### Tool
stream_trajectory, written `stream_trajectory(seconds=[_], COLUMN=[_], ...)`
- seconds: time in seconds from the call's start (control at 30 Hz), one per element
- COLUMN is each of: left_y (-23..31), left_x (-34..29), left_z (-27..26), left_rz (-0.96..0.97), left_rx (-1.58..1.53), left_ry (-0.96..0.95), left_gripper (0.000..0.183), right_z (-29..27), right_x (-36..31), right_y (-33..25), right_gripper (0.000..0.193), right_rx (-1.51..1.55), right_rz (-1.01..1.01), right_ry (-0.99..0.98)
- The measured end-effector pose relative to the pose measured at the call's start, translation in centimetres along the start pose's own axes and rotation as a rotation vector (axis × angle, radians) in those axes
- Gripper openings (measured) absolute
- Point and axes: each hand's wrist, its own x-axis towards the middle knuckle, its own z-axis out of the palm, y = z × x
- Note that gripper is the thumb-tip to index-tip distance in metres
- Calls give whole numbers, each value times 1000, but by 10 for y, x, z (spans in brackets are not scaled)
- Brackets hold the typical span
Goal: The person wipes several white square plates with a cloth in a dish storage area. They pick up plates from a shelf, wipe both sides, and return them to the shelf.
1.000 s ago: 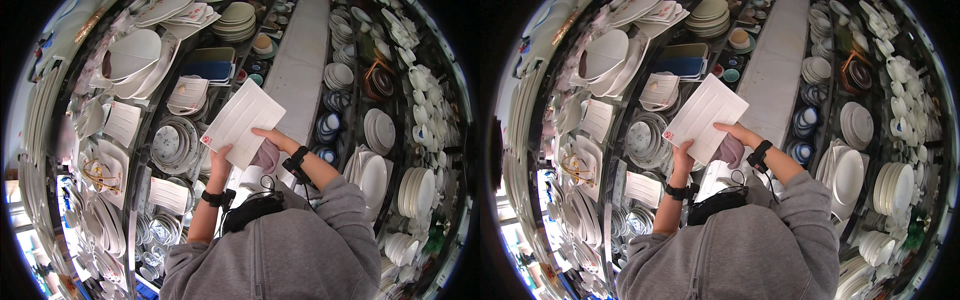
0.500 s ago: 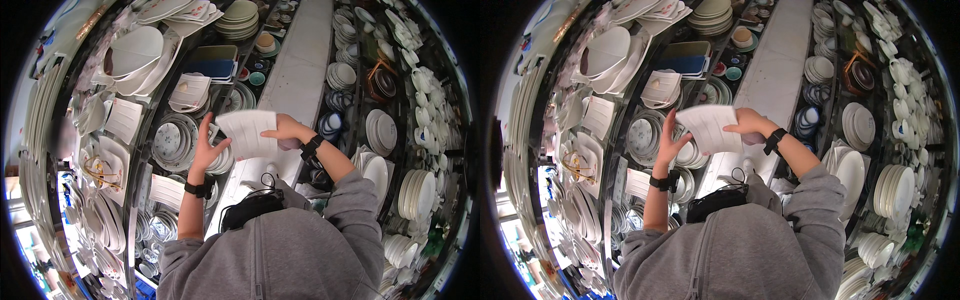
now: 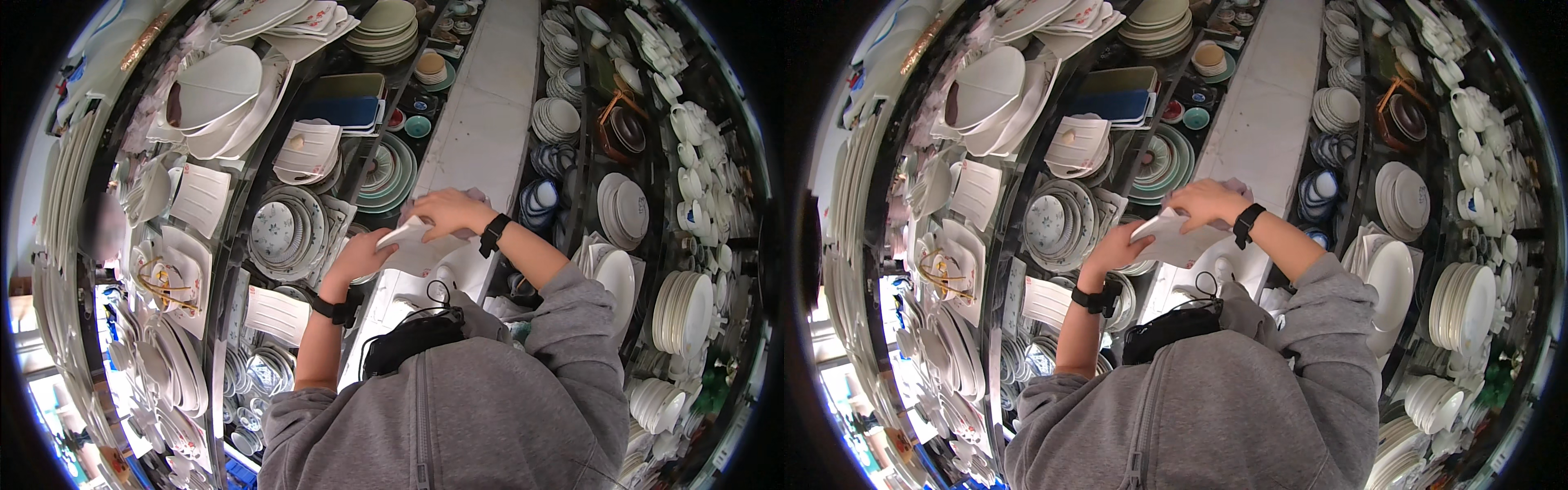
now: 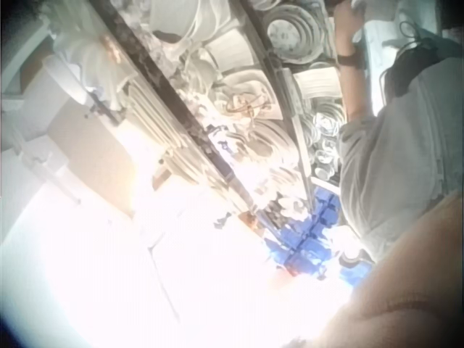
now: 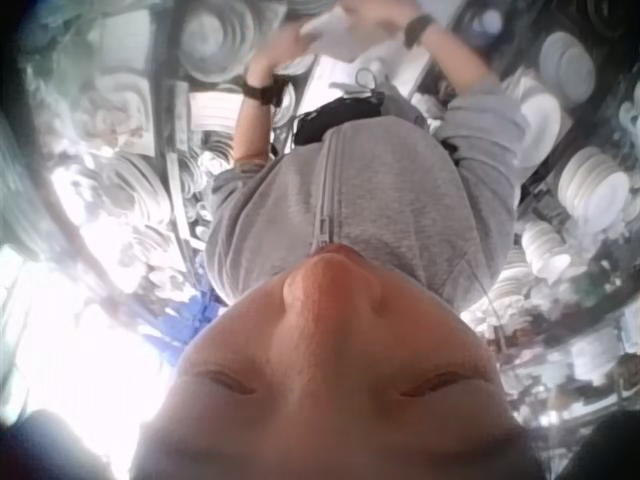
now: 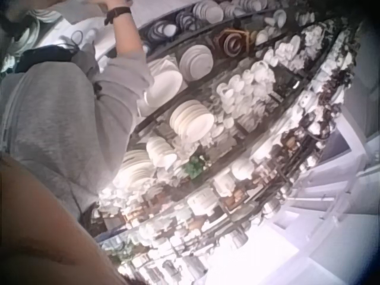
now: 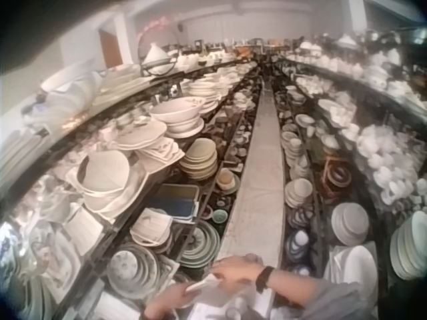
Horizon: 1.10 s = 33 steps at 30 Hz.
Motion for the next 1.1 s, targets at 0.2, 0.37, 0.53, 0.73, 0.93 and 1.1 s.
stream_trajectory(seconds=[0.2, 0.37, 0.53, 0.73, 0.93, 1.1], left_y=[-45, -50, -31, -24, -20, -14], left_x=[-3, 5, -1, -18, -7, -5], left_z=[24, 33, 33, 12, 14, 20], left_rz=[-223, -290, -328, -373, -345, -333], left_rx=[-265, -301, -685, -891, -777, -871], left_ry=[227, 391, 498, 562, 560, 544], left_gripper=[34, 33, 31, 32, 34, 33], right_z=[-25, 20, 54, 54, 24, 34], right_x=[-12, 4, 16, -30, 3, 17], right_y=[-3, -54, -29, 72, -23, -58], right_gripper=[55, 52, 51, 50, 52, 54], right_rx=[-228, -360, -342, -329, -337, -179], right_rz=[185, 103, 290, 705, 345, 203], right_ry=[538, 706, 726, 567, 648, 652])
